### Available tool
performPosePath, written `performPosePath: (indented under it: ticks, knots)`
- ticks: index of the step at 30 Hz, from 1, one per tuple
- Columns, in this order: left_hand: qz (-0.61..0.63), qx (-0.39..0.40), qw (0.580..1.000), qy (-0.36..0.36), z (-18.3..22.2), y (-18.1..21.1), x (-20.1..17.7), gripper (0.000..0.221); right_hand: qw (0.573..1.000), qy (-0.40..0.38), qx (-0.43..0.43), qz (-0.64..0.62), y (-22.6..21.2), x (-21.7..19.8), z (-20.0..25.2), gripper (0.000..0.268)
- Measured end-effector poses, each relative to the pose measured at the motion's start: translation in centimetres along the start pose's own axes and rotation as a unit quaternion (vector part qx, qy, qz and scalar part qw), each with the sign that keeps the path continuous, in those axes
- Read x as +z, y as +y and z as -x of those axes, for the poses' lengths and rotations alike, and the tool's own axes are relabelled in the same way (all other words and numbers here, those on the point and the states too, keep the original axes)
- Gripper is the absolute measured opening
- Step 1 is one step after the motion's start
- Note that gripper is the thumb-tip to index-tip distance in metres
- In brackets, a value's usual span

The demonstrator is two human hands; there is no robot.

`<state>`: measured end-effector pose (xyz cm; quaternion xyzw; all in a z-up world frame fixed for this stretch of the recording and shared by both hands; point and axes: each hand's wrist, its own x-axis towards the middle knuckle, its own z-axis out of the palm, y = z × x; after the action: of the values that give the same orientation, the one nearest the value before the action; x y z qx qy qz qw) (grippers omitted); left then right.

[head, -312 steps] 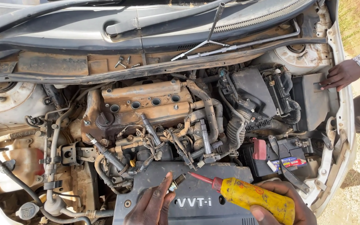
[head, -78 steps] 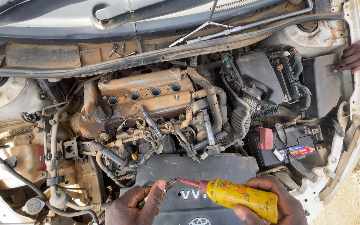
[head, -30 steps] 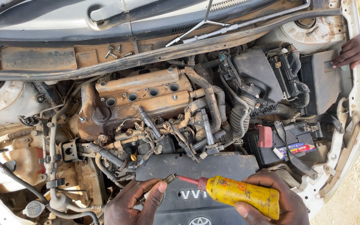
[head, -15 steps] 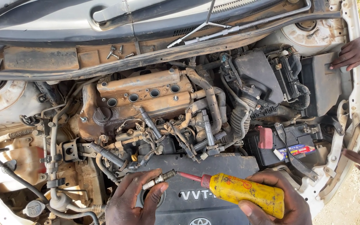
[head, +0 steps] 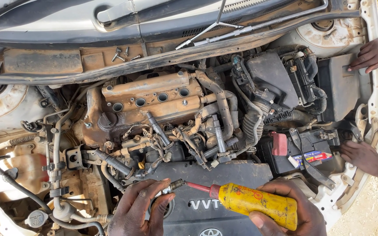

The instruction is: Removing ignition coils and spark plugs from a car engine using hand tools

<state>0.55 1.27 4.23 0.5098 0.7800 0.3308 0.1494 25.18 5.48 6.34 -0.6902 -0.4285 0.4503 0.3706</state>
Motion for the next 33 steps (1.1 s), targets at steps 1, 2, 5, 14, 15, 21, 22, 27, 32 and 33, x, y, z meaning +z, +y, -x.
performPosePath:
  ticks: [1, 2, 5, 14, 15, 21, 22, 27, 32, 33]
  knots:
    - [0.0, 0.0, 1.0, 0.0, 0.0, 0.0, 0.0, 0.026, 1.0, 0.0, 0.0, 0.0, 0.0, 0.1, 0.0, 0.04]
    - [0.012, 0.005, 1.0, -0.009, -0.1, 0.0, -0.1, 0.028, 1.0, 0.004, 0.014, -0.005, -0.1, 0.1, 0.0, 0.04]
    - [0.012, 0.009, 1.0, -0.013, -0.1, -0.2, -0.1, 0.029, 1.0, 0.003, 0.021, -0.006, 0.4, 0.0, -0.1, 0.041]
    - [-0.002, 0.014, 0.999, -0.035, 0.5, -1.5, 0.3, 0.031, 0.998, -0.043, -0.041, 0.013, 1.3, -0.7, -0.7, 0.041]
    - [-0.006, 0.021, 0.999, -0.041, 0.5, -1.7, 0.4, 0.034, 0.996, -0.061, -0.06, 0.002, 1.5, -0.8, -0.8, 0.042]
    - [-0.016, 0.001, 1.0, -0.017, -0.3, -0.4, -0.2, 0.025, 0.999, -0.035, 0.014, 0.004, 1.7, -0.7, -1.2, 0.044]
    - [-0.016, 0.001, 1.0, -0.017, -0.2, -0.5, -0.1, 0.025, 0.999, -0.035, 0.014, 0.004, 1.9, -0.7, -1.2, 0.044]
    - [-0.083, -0.066, 0.992, -0.071, 0.2, -4.0, 1.7, 0.035, 0.994, 0.018, 0.103, 0.001, 1.3, -0.5, -1.6, 0.048]
    - [-0.073, 0.038, 0.996, 0.018, -6.8, -6.9, 1.4, 0.032, 0.982, 0.027, 0.186, -0.004, 2.0, -1.2, -2.9, 0.044]
    - [-0.077, 0.065, 0.995, 0.023, -8.3, -8.3, 1.7, 0.036, 0.971, 0.01, 0.237, -0.009, 2.2, -1.7, -3.4, 0.044]
